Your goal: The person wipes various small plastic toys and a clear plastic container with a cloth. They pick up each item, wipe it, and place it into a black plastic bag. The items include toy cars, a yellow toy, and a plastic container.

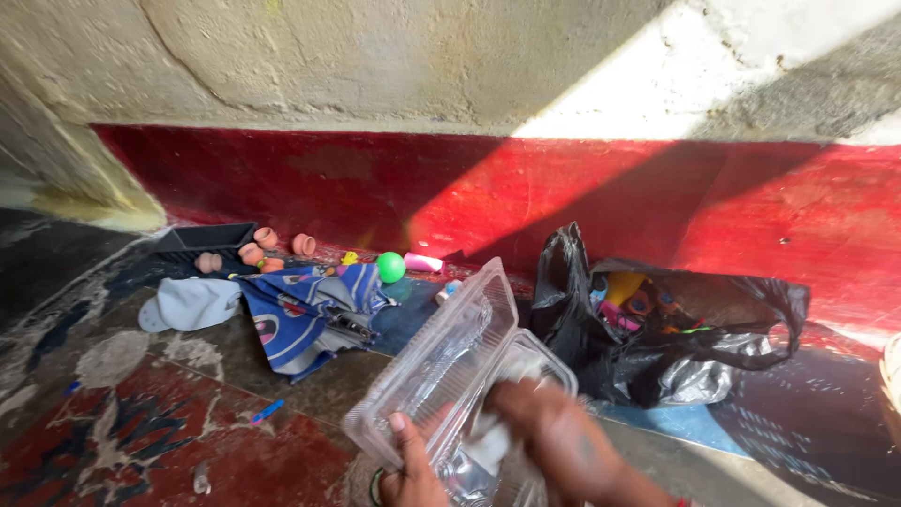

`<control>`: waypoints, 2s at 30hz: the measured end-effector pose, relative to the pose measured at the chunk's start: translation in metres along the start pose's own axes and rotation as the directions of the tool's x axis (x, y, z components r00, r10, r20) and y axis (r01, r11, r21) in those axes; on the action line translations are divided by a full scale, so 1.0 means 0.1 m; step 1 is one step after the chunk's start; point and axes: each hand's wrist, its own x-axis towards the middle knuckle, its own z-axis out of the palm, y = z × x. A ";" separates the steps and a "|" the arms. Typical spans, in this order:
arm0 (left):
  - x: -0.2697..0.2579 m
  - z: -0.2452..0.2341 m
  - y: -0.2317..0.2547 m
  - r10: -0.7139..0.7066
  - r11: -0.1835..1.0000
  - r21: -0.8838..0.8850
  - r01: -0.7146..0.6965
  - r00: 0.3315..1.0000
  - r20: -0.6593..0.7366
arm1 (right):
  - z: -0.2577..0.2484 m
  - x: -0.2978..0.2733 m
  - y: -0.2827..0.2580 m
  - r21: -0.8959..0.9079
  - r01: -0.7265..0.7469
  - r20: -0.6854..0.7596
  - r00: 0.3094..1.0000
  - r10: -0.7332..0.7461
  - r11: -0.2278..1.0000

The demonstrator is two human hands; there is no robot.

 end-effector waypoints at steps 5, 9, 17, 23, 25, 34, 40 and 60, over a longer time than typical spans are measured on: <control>-0.18 0.11 0.04 0.073 0.985 -0.155 -0.080 0.996 -0.048 | 0.06 -0.03 -0.13 -0.115 -0.093 -0.143 0.987 0.076 0.989; -0.37 0.08 0.11 0.101 0.993 -0.048 -0.106 0.989 -0.105 | 0.14 -0.09 -0.25 -0.059 0.067 0.013 0.998 -0.066 0.996; -0.49 0.28 0.13 0.002 0.986 -0.168 -0.017 0.996 -0.088 | 0.19 -0.11 -0.01 -0.028 -0.184 -0.148 0.973 0.178 0.982; -0.50 0.31 0.16 0.101 0.991 -0.072 -0.115 0.979 -0.180 | 0.16 -0.05 0.31 -0.333 -0.055 -0.089 0.996 0.027 0.941; -0.47 0.41 0.11 0.152 0.971 -0.149 -0.185 0.967 -0.205 | 0.15 -0.06 0.52 -0.447 0.000 -0.012 1.000 -0.006 0.895; -0.28 0.28 0.01 0.308 0.853 -0.321 -0.412 0.893 -0.328 | 1.04 -0.68 0.05 0.064 0.022 0.082 0.996 -0.027 0.998; -0.36 0.25 -0.01 0.184 0.966 -0.120 -0.227 0.938 -0.295 | 0.41 -0.46 0.47 -0.032 -0.152 -0.050 0.987 0.150 0.988; 0.00 0.23 -0.29 -0.011 1.000 -0.011 0.009 0.989 -0.145 | 0.94 -0.60 0.11 0.892 -0.178 -0.056 0.869 0.491 0.416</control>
